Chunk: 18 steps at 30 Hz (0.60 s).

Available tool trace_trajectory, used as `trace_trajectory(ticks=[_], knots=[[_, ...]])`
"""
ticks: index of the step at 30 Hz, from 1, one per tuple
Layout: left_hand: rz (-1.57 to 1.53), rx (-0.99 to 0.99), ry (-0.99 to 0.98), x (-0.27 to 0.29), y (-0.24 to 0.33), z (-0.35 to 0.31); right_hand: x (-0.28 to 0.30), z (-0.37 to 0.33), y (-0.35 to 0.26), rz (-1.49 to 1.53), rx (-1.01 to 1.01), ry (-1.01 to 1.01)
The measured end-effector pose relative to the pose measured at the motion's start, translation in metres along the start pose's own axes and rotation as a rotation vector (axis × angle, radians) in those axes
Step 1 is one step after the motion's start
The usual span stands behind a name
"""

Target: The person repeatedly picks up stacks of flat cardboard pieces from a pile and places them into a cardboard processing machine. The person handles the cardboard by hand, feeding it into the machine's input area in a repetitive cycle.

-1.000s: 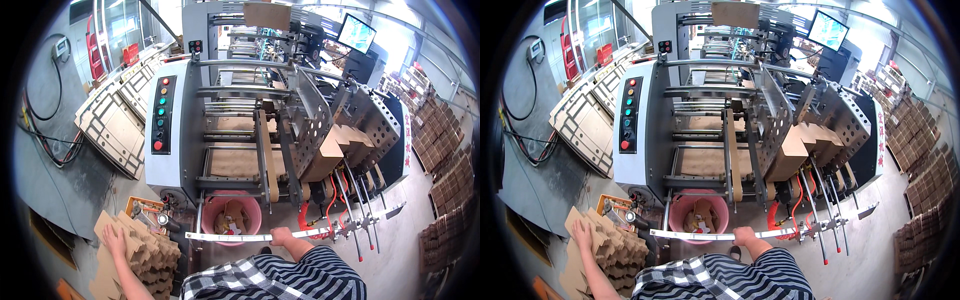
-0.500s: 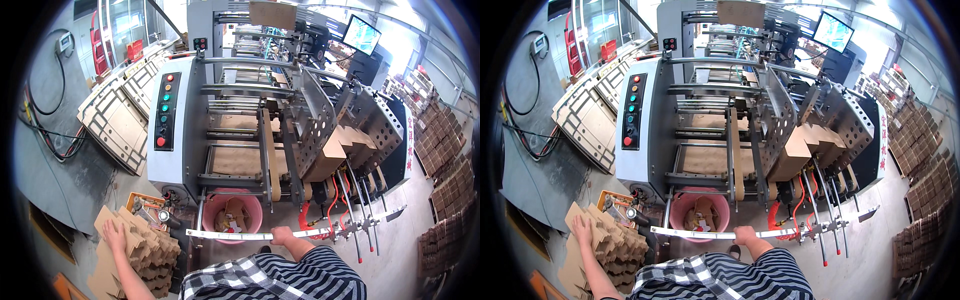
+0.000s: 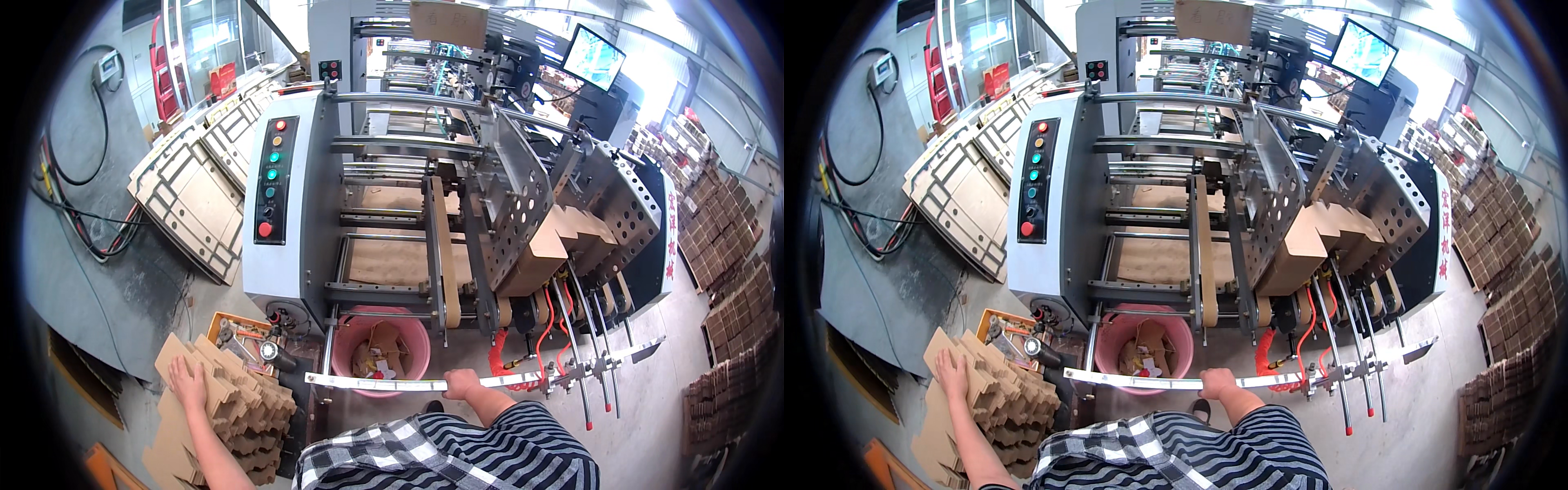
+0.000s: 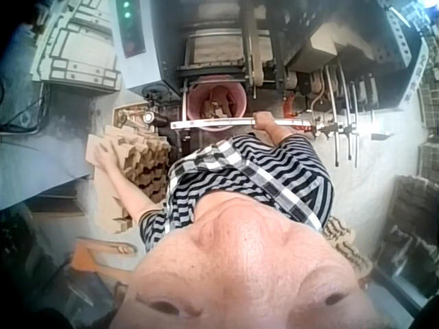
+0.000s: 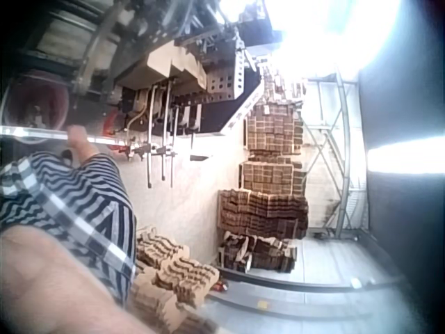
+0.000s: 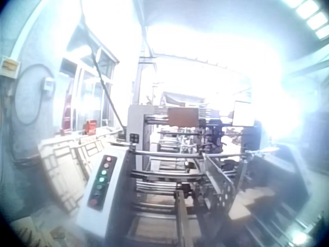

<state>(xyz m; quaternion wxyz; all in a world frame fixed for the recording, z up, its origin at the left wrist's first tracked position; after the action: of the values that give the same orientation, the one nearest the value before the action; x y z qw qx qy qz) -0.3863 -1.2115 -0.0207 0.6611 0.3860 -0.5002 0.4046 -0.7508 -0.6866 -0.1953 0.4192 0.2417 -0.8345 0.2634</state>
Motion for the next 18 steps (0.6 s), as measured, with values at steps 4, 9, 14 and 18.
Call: trace_trajectory(ticks=[4, 9, 14, 18], knots=[[0.001, 0.006, -0.006, 0.0029, 0.0018, -0.0012, 0.0013, -0.0011, -0.0006, -0.001, -0.001, 0.004], [0.009, 0.001, 0.000, 0.0020, -0.0003, -0.0008, -0.0031, 0.0017, 0.0019, 0.009, 0.012, 0.028], [0.012, -0.005, 0.000, 0.0026, 0.0020, -0.0006, -0.0046, 0.0020, 0.0033, 0.010, 0.015, 0.040], [0.021, -0.014, 0.006, 0.0007, -0.0007, 0.0003, -0.0041, 0.0026, 0.0025, -0.001, 0.027, 0.036]])
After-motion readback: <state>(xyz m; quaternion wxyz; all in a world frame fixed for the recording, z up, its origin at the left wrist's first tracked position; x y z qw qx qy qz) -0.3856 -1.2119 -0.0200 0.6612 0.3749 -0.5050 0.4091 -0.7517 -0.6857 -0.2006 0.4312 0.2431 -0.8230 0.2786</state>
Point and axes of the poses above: each hand's wrist, its own z-axis towards the middle knuckle, its own x-axis out of the back of the hand, y = z × x, the point moved 5 cm from there along z, towards the middle knuckle, and after that the axes turned 8 degrees about z, right-handed, at the moved point
